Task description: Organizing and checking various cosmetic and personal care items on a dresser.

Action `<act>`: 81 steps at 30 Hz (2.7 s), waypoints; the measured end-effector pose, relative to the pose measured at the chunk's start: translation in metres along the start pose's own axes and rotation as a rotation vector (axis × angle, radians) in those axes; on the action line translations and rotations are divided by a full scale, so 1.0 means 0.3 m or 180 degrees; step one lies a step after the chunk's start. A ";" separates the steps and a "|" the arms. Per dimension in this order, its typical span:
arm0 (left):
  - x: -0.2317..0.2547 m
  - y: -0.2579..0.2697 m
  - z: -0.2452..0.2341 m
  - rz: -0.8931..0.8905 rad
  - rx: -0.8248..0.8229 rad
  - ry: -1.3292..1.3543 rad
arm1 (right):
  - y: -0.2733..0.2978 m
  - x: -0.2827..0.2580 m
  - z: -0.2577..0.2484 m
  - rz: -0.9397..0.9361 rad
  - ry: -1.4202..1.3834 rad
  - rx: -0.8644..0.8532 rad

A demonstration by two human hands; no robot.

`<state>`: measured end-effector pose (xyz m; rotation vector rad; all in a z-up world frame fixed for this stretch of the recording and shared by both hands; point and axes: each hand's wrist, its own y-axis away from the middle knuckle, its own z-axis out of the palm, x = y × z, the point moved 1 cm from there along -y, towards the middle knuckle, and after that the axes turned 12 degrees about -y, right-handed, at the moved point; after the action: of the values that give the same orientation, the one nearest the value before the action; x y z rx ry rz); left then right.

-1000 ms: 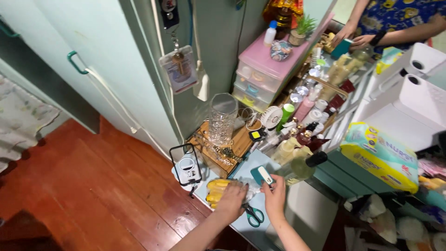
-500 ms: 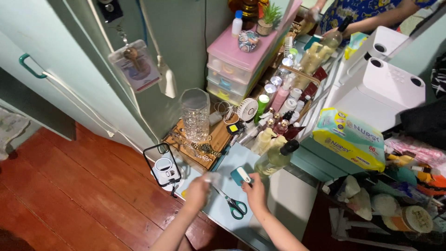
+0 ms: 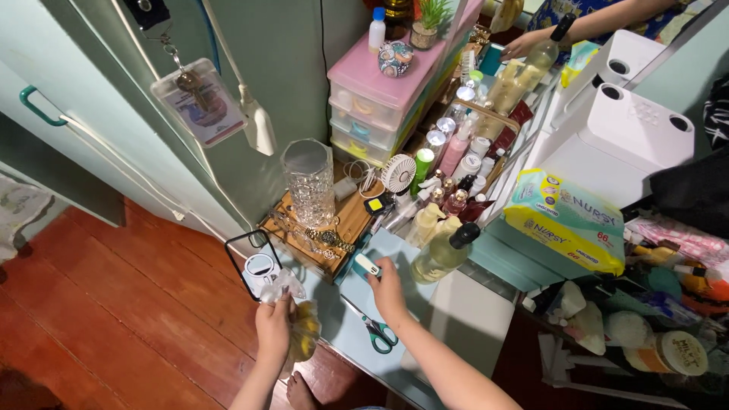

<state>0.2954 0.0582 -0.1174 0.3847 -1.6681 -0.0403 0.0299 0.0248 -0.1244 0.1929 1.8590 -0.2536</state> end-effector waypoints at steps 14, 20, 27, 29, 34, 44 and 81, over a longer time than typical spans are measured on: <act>0.131 0.122 0.192 0.0260 -0.0598 -0.0713 | 0.102 0.169 -0.074 -0.0641 -0.0047 0.0045; 0.220 0.306 0.533 0.0558 -0.2570 -0.0678 | 0.360 0.295 -0.404 0.3172 -0.2749 -0.1820; 0.354 0.567 0.902 0.1565 -0.4015 -0.1733 | 0.551 0.671 -0.672 0.2750 -0.4073 -0.1549; 0.228 0.583 0.998 0.1441 -0.3893 -0.1415 | 0.526 0.658 -0.738 0.2800 -0.4238 -0.0927; -0.074 0.476 1.152 -0.0103 -0.2901 -0.0112 | 0.455 0.739 -0.879 0.2765 -0.4801 0.0326; -0.174 0.360 1.095 -0.1149 -0.2497 -0.0694 | 0.325 0.381 -0.922 0.2306 -0.3452 0.0378; 1.206 0.067 1.378 0.0978 -0.3318 0.0569 | -0.129 -0.673 -1.193 0.0172 -0.2872 0.0060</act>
<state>-0.1406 -0.1028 0.1762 -0.6347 -1.3047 -0.5985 -0.2493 0.0838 0.1738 0.1108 0.9559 -0.2626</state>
